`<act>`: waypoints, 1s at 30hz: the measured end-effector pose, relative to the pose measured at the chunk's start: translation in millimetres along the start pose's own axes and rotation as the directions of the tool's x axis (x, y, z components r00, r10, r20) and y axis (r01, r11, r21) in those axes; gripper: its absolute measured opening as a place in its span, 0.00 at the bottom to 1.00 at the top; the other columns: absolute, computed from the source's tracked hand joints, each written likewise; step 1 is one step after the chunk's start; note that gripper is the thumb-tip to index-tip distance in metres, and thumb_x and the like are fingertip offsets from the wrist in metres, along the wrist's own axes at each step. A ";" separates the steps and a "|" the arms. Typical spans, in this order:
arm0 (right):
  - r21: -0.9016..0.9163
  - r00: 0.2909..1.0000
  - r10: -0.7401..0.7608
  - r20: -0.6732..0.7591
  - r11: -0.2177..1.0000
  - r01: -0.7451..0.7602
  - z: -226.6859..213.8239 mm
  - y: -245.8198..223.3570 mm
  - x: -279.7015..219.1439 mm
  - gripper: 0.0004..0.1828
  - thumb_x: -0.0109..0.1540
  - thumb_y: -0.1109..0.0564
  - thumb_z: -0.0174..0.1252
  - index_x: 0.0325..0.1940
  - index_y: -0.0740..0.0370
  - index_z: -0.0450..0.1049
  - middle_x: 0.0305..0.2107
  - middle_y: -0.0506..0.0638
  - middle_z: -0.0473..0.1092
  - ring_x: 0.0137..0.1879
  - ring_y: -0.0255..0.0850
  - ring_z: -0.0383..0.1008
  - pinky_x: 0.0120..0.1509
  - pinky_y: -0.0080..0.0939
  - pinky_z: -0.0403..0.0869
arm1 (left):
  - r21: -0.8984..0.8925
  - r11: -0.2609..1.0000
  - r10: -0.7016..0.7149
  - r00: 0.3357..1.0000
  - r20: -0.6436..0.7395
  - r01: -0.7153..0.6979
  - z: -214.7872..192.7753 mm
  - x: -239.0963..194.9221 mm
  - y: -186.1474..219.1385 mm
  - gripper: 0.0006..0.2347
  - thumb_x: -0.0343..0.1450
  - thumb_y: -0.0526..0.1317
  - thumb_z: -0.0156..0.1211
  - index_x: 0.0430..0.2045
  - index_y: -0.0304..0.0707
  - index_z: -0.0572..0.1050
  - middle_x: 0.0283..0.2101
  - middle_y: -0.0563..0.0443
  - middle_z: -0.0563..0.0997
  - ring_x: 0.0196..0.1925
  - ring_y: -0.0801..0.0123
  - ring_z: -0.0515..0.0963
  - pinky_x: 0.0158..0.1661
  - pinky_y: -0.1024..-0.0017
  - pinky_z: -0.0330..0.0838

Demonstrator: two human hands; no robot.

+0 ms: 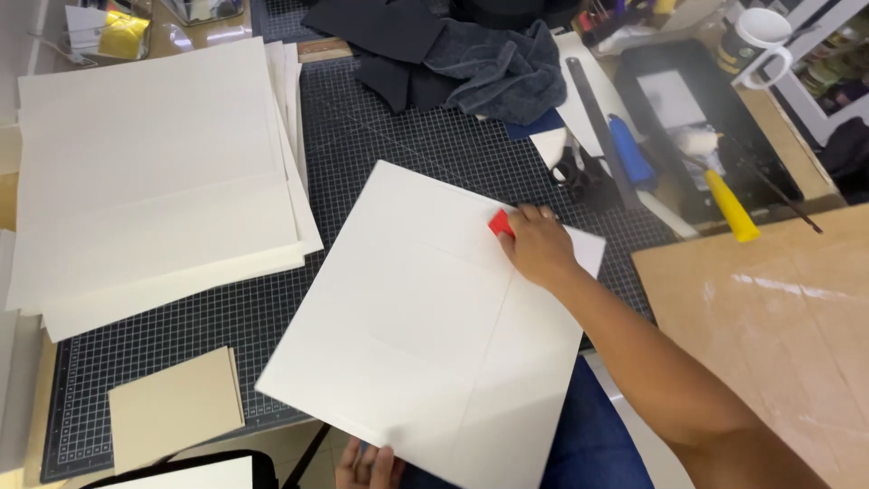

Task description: Applying glue to cardboard pieces and mounting them onto paper using a roller and scraper

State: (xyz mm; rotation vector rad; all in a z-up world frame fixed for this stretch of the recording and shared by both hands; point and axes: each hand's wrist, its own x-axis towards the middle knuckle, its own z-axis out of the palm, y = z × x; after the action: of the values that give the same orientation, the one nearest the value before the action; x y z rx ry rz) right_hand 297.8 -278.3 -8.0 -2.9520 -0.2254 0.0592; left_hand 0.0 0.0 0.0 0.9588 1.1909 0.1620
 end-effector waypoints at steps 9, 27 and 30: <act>0.166 0.990 0.138 0.041 0.976 -0.143 -14.7 33.6 -154.7 0.25 0.67 0.41 0.47 0.53 0.65 0.70 0.60 0.55 0.66 0.63 0.60 0.63 0.58 0.63 0.71 | 0.235 0.915 0.268 0.929 0.253 -0.328 25.8 -4.6 92.4 0.26 0.66 0.30 0.64 0.63 0.33 0.69 0.51 0.41 0.82 0.51 0.62 0.80 0.52 0.66 0.76; -0.093 0.921 -0.368 -0.127 0.929 0.359 -25.5 76.4 -157.7 0.12 0.68 0.54 0.52 0.54 0.48 0.74 0.44 0.49 0.74 0.60 0.48 0.72 0.63 0.50 0.69 | 0.377 -0.522 0.218 0.308 0.926 -0.765 184.4 46.9 20.2 0.28 0.79 0.57 0.35 0.76 0.52 0.48 0.80 0.47 0.45 0.81 0.49 0.40 0.74 0.45 0.33; -0.136 0.886 -0.452 -0.105 0.889 0.437 -2.2 81.4 -161.5 0.12 0.67 0.54 0.52 0.54 0.45 0.75 0.45 0.49 0.73 0.61 0.50 0.69 0.64 0.53 0.67 | 0.425 -0.547 0.064 0.470 0.880 -0.722 215.5 34.0 30.9 0.28 0.79 0.58 0.21 0.77 0.58 0.37 0.81 0.54 0.34 0.81 0.54 0.29 0.74 0.49 0.21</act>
State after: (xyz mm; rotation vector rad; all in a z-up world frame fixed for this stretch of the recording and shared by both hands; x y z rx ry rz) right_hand 150.3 -382.8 -16.4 -2.9100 -0.9061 -0.2204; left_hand 205.6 -78.9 7.0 2.9768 -0.2362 -0.3986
